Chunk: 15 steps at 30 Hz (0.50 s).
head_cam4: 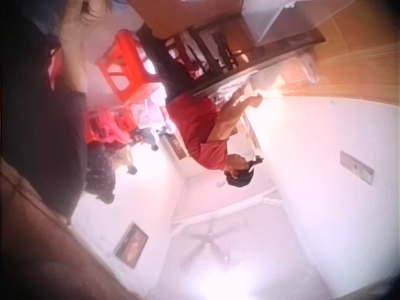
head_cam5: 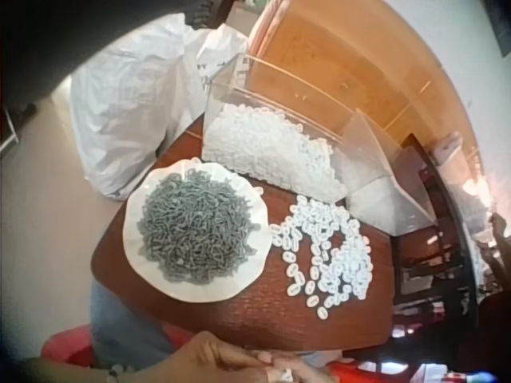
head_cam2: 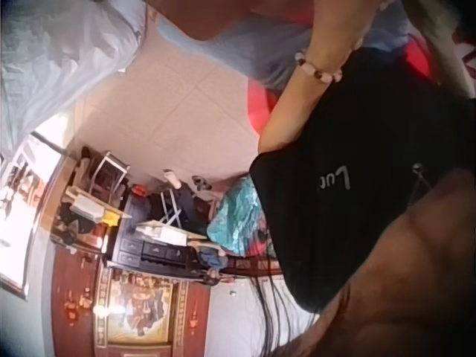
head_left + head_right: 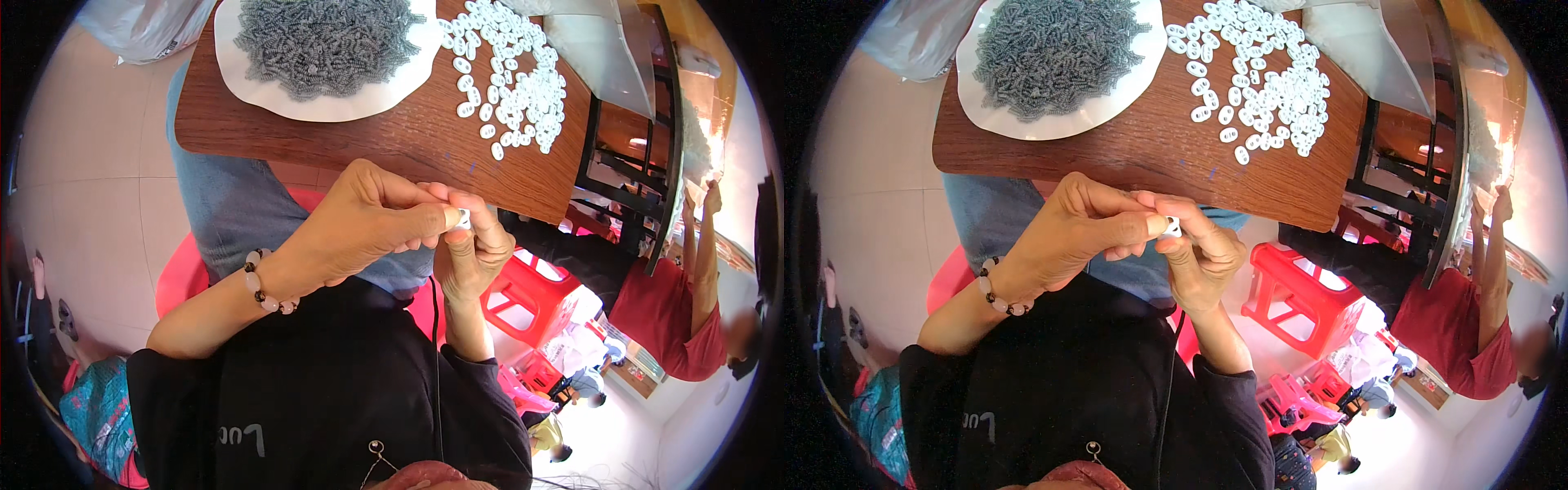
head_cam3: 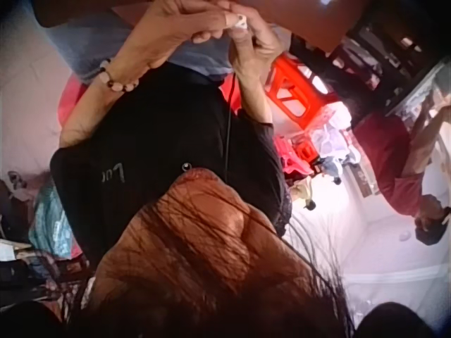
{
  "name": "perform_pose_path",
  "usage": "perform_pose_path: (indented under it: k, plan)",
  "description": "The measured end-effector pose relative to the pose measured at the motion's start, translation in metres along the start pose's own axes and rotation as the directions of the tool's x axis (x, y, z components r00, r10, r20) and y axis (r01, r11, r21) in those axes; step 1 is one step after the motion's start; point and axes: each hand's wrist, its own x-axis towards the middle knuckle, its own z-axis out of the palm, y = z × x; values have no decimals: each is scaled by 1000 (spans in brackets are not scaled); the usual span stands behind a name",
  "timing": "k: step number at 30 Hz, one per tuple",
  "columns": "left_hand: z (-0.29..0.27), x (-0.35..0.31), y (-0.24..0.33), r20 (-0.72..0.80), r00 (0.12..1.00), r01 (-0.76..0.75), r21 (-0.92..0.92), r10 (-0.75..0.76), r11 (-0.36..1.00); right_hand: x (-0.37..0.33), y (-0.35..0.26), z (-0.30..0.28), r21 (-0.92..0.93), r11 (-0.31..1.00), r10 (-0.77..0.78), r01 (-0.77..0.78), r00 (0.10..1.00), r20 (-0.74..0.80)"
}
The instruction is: Manually assembling small white plastic components by inserting grey rubber rings into them.
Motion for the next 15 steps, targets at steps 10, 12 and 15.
perform_pose_path:
  k: [10, 12, 15]
  plan:
    - [-4, -1, -7, 26, 999, 22, -45, -21, 999, 1, 3, 3, 26, 998, -65, 65, 998, -1]
    - [-3, 0, -7, 7, 1000, 17, -1, -17, 1000, 3, 1, 7, 21, 999, -33, 34, 999, -43]
    - [-1, 1, -9, -11, 1000, -14, 42, 14, 999, 3, -1, 4, 12, 1000, 20, -20, 998, -55]
